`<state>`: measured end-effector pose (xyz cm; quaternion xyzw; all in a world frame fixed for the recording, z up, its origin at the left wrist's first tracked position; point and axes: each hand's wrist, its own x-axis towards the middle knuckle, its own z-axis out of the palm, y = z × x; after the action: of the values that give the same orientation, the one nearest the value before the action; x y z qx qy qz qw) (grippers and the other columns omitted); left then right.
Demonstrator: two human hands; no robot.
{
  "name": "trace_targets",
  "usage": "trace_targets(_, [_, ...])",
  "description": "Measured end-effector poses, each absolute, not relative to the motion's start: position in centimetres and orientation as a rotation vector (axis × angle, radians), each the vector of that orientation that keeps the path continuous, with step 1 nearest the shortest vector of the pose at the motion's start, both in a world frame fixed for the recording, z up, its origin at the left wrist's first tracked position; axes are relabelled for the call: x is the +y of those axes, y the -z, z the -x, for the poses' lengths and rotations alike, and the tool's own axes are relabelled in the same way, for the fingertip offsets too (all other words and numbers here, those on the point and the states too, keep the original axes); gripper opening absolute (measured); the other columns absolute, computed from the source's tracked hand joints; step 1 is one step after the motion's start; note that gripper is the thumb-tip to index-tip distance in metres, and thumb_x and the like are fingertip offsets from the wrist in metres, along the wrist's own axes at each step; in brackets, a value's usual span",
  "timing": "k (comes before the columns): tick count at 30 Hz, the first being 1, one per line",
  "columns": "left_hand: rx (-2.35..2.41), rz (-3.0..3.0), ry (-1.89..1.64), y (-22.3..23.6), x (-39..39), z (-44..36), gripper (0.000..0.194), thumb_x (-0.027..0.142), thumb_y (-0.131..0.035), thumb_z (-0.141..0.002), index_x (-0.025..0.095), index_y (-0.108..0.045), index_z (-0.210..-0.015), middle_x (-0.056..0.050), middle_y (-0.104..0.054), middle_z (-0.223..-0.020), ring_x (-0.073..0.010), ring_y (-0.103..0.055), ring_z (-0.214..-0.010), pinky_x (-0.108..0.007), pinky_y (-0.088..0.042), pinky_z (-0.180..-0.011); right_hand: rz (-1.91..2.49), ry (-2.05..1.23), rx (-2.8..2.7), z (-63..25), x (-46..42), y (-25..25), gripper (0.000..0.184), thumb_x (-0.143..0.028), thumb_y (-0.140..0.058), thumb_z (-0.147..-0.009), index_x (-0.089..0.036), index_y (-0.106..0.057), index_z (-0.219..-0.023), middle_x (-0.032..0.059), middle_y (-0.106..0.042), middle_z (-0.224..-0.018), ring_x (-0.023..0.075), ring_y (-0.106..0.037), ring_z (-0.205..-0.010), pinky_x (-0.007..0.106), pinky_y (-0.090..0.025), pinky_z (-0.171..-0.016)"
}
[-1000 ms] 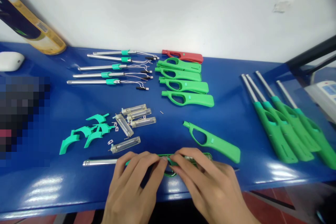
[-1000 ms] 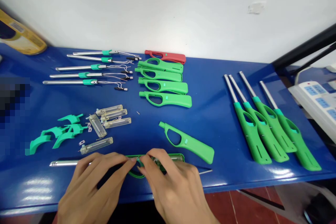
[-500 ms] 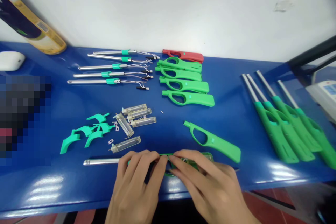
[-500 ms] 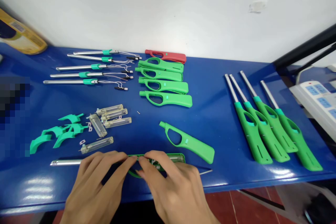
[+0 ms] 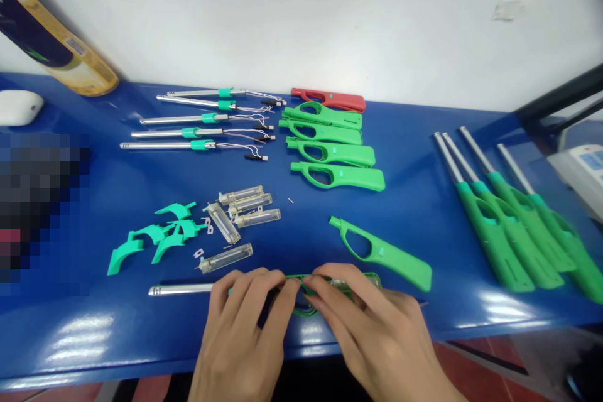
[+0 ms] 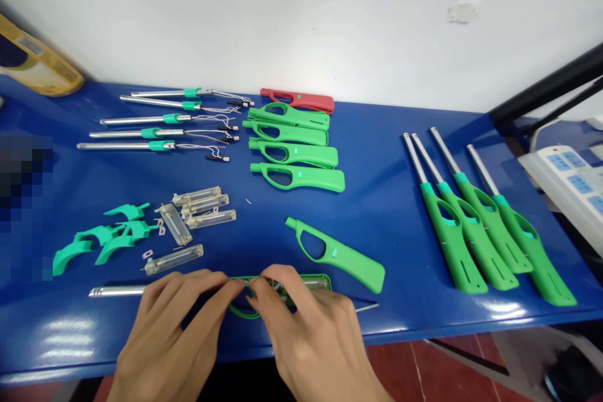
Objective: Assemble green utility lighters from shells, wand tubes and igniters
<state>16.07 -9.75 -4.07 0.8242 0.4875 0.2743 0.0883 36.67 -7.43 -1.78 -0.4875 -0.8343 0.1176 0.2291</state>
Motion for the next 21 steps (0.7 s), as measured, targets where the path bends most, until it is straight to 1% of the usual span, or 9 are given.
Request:
trace_targets(6, [1.495,-2.52,-0.7,3.5,-9.1,-16.3,0.034,-0.001,-0.048,-0.101,0.012,-0.068,-0.125,-0.013,-0.066,-0.118,-0.0253,-0.06,-0.111,-0.044,-0.045,-0.099,1.352,-0.307,-2.301,-36.4,-7.6,1.8,0.029,-0.024,-0.048,-0.113,-0.021,-0.077,-0.118,0.0029,-0.08,-0.114,0.0118,-0.077,-0.064,0.025,-0.06,-0.059])
trace_targets(9, [1.492,-2.547,-0.669,3.4,-9.1,-16.3,0.033,0.002,-0.046,-0.102,0.012,-0.067,-0.126,-0.013,-0.066,-0.117,-0.0258,-0.06,-0.11,-0.045,-0.045,-0.098,1.345,-0.282,-2.272,-37.2,-7.8,1.3,0.03,-0.024,-0.049,-0.113,-0.023,-0.079,-0.116,0.0025,-0.08,-0.114,0.0107,-0.077,-0.065,0.024,-0.06,-0.058])
trace_targets(11, [1.478,-2.535,-0.673,3.5,-9.2,-16.3,0.034,0.001,-0.046,-0.102,0.011,-0.067,-0.127,-0.014,-0.064,-0.119,-0.0259,-0.058,-0.111,-0.045,-0.043,-0.099,1.412,-0.21,-2.21,-38.7,-7.9,0.8,0.026,-0.023,-0.054,-0.111,-0.026,-0.08,-0.115,0.0011,-0.08,-0.117,0.0106,-0.079,-0.075,0.022,-0.059,-0.06])
trace_targets(13, [1.458,-2.504,-0.705,3.7,-9.4,-16.3,0.034,0.0,-0.048,-0.102,0.01,-0.067,-0.128,-0.014,-0.062,-0.121,-0.0256,-0.057,-0.114,-0.046,-0.042,-0.102,1.542,-0.068,-2.14,-40.8,-8.0,0.5,0.022,-0.022,-0.061,-0.108,-0.029,-0.078,-0.121,-0.0004,-0.08,-0.12,0.0131,-0.081,-0.093,0.021,-0.06,-0.068])
trace_targets(14, [1.449,-2.482,-0.73,3.8,-9.5,-16.2,0.034,-0.001,-0.048,-0.101,0.009,-0.067,-0.128,-0.015,-0.061,-0.122,-0.0255,-0.057,-0.115,-0.046,-0.041,-0.104,1.613,-0.003,-2.114,-41.9,-8.1,0.5,0.021,-0.026,-0.064,-0.107,-0.03,-0.077,-0.123,-0.0013,-0.079,-0.123,0.0139,-0.081,-0.095,0.021,-0.061,-0.07])
trace_targets(15, [1.443,-2.459,-0.759,3.9,-9.5,-16.2,0.034,-0.002,-0.049,-0.101,0.009,-0.067,-0.128,-0.015,-0.06,-0.122,-0.0253,-0.056,-0.116,-0.045,-0.04,-0.105,1.704,0.044,-2.1,-43.0,-8.2,0.6,0.021,-0.032,-0.065,-0.107,-0.032,-0.076,-0.125,-0.0022,-0.078,-0.126,0.0137,-0.081,-0.094,0.022,-0.06,-0.067])
trace_targets(17, [1.426,-2.41,-0.783,3.9,-9.5,-16.1,0.035,-0.003,-0.049,-0.1,0.009,-0.067,-0.128,-0.015,-0.059,-0.124,-0.0249,-0.056,-0.118,-0.045,-0.04,-0.106,1.8,0.144,-2.11,-45.0,-8.4,1.1,0.029,-0.046,-0.061,-0.108,-0.033,-0.074,-0.13,-0.0028,-0.077,-0.131,0.0113,-0.08,-0.078,0.023,-0.055,-0.052])
trace_targets(19, [1.406,-2.38,-0.795,3.9,-9.5,-16.0,0.037,-0.003,-0.048,-0.1,0.01,-0.068,-0.128,-0.014,-0.059,-0.125,-0.0243,-0.056,-0.119,-0.044,-0.04,-0.107,1.856,0.178,-2.143,-46.3,-8.8,1.9,0.039,-0.055,-0.056,-0.108,-0.032,-0.071,-0.136,-0.0017,-0.076,-0.133,0.0136,-0.08,-0.081,0.025,-0.053,-0.048])
trace_targets(21, [1.394,-2.37,-0.802,3.7,-9.4,-15.9,0.038,-0.005,-0.049,-0.1,0.012,-0.069,-0.127,-0.013,-0.06,-0.124,-0.0233,-0.057,-0.119,-0.044,-0.039,-0.108,1.851,0.181,-2.164,-46.8,-9.3,2.5,0.04,-0.054,-0.056,-0.109,-0.031,-0.07,-0.138,-0.001,-0.076,-0.133,0.0154,-0.081,-0.09,0.024,-0.054,-0.051])
